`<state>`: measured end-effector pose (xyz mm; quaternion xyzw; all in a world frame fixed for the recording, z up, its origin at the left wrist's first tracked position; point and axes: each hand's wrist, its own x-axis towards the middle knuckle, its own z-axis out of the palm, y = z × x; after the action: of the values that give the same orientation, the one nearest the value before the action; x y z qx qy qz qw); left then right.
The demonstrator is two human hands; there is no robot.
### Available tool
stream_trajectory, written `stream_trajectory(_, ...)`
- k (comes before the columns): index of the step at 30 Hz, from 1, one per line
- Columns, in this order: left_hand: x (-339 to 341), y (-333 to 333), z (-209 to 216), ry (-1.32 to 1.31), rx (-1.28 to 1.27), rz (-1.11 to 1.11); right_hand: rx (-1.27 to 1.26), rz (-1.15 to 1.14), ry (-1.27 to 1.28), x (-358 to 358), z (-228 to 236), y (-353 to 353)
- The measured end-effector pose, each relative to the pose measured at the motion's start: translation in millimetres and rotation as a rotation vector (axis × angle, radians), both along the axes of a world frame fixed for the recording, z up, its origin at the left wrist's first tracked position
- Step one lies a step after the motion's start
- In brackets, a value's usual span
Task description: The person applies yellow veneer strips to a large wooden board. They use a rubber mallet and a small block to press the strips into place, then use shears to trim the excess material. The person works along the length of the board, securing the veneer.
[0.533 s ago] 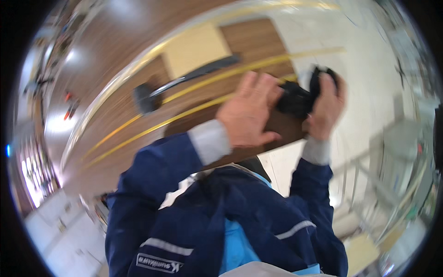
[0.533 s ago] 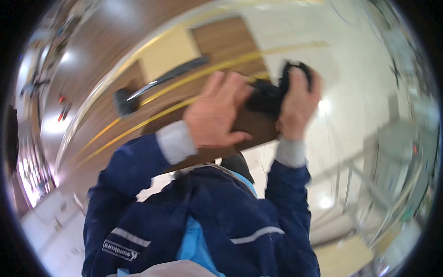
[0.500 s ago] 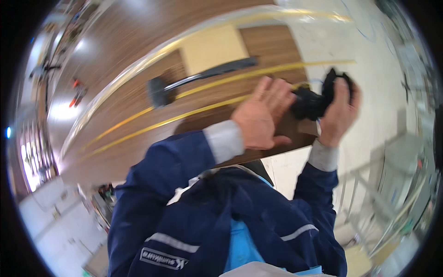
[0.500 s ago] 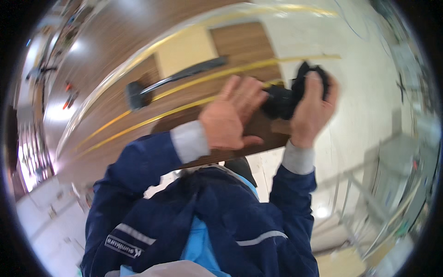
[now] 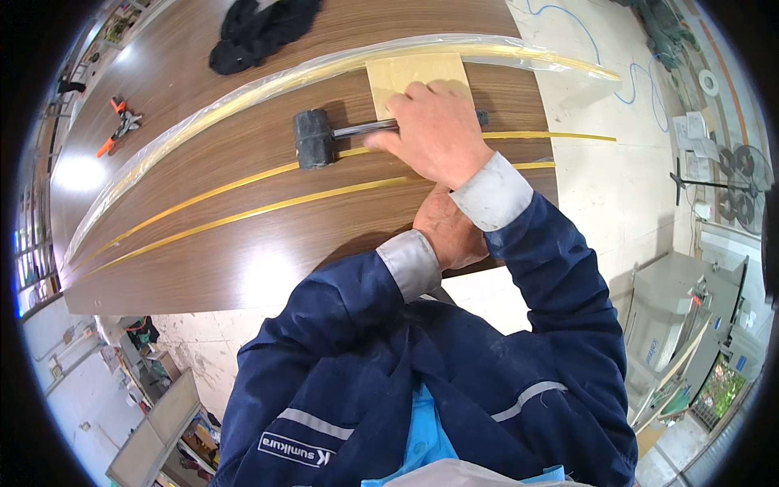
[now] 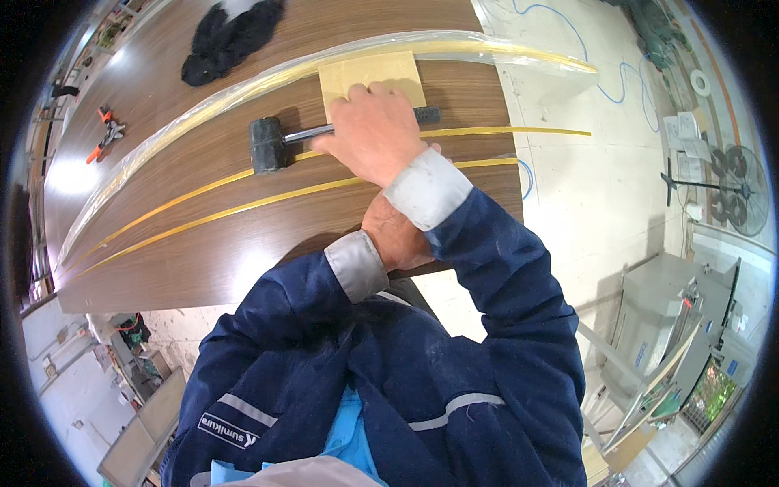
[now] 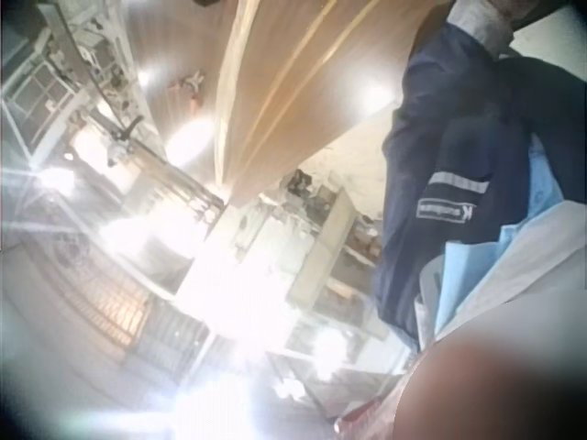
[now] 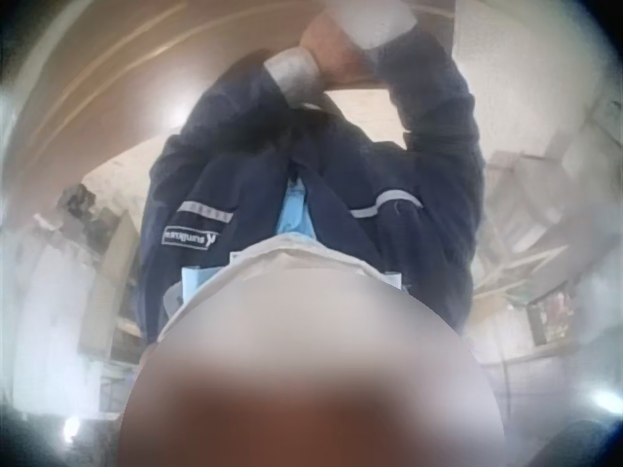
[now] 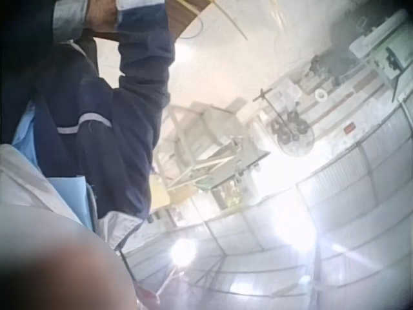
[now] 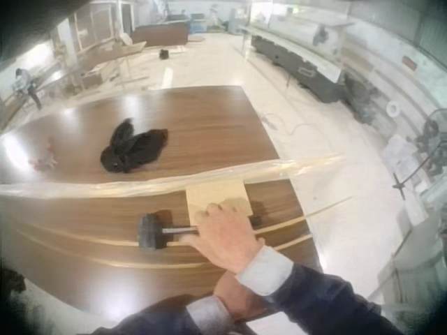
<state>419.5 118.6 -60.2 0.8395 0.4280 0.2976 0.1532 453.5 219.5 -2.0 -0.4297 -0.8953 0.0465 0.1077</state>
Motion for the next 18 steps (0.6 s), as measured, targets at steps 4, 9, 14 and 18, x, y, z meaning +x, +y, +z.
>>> stream_trajectory(4,-3,0,3,0.190,-0.097,-0.002,0.060,-0.018,-0.107,25,-16,-2)
stream_trajectory(9,2,5,7,0.234,-0.235,-0.097,-0.056,-0.122,0.234,76,-7,-42)
stream_trajectory(14,11,22,7,0.280,-0.087,-0.018,-0.175,-0.738,0.516,172,21,-134)
stream_trajectory(18,19,36,9,0.326,-0.076,-0.076,-0.142,-0.865,0.335,209,21,-173)
